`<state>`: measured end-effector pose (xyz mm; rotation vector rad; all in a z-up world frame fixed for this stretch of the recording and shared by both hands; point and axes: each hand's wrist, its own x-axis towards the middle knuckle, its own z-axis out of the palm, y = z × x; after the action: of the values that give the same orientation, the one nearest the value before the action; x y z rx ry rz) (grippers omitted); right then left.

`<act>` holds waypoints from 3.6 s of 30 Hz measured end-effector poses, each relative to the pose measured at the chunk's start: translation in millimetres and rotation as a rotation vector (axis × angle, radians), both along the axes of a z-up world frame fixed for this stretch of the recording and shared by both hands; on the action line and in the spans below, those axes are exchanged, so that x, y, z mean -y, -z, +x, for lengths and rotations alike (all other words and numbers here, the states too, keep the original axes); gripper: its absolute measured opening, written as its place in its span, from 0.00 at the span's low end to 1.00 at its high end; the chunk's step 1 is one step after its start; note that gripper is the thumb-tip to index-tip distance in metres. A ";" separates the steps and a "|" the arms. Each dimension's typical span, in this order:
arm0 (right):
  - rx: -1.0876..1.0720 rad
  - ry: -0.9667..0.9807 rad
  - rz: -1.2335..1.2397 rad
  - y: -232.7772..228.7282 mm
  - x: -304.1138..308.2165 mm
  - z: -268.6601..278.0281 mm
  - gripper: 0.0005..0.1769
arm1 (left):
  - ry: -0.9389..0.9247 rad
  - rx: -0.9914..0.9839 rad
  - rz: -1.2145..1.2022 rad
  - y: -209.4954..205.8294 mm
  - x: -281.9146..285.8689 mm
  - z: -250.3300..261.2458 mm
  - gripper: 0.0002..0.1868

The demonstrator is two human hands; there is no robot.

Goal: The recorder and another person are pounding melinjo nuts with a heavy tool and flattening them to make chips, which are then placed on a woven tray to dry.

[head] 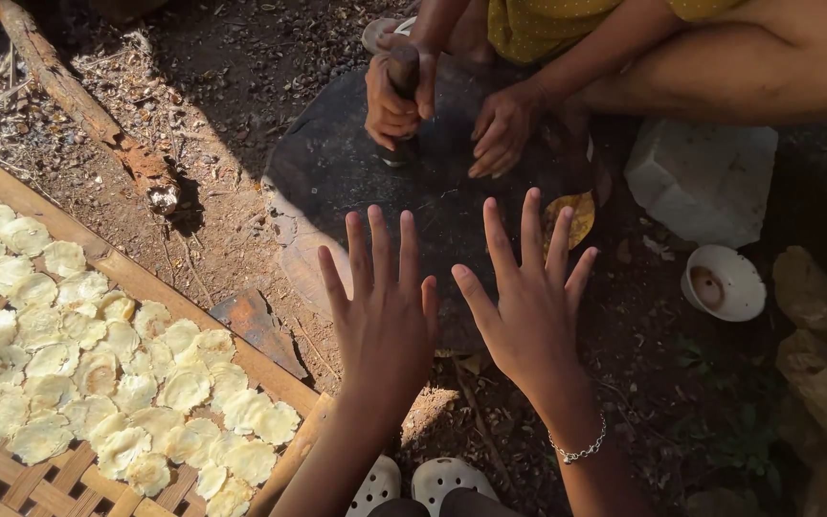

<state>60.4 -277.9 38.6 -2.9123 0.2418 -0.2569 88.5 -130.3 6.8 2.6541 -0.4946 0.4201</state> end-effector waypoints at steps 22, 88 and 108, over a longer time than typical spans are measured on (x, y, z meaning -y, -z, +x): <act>-0.015 0.010 0.038 13.0 8.3 -3.9 0.43 | 0.018 -0.020 -0.001 14.4 13.3 -5.3 0.35; -0.205 0.128 0.096 97.0 35.5 -3.3 0.41 | 0.129 -0.152 0.047 77.5 50.5 -1.1 0.32; 0.034 -0.020 0.329 51.1 -27.7 16.1 0.28 | 0.128 -0.154 -0.036 36.2 5.2 0.8 0.41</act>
<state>76.5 -250.2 -12.6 -2.5813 0.2250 -0.2379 89.3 -135.4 -29.4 2.5765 -0.5976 0.1832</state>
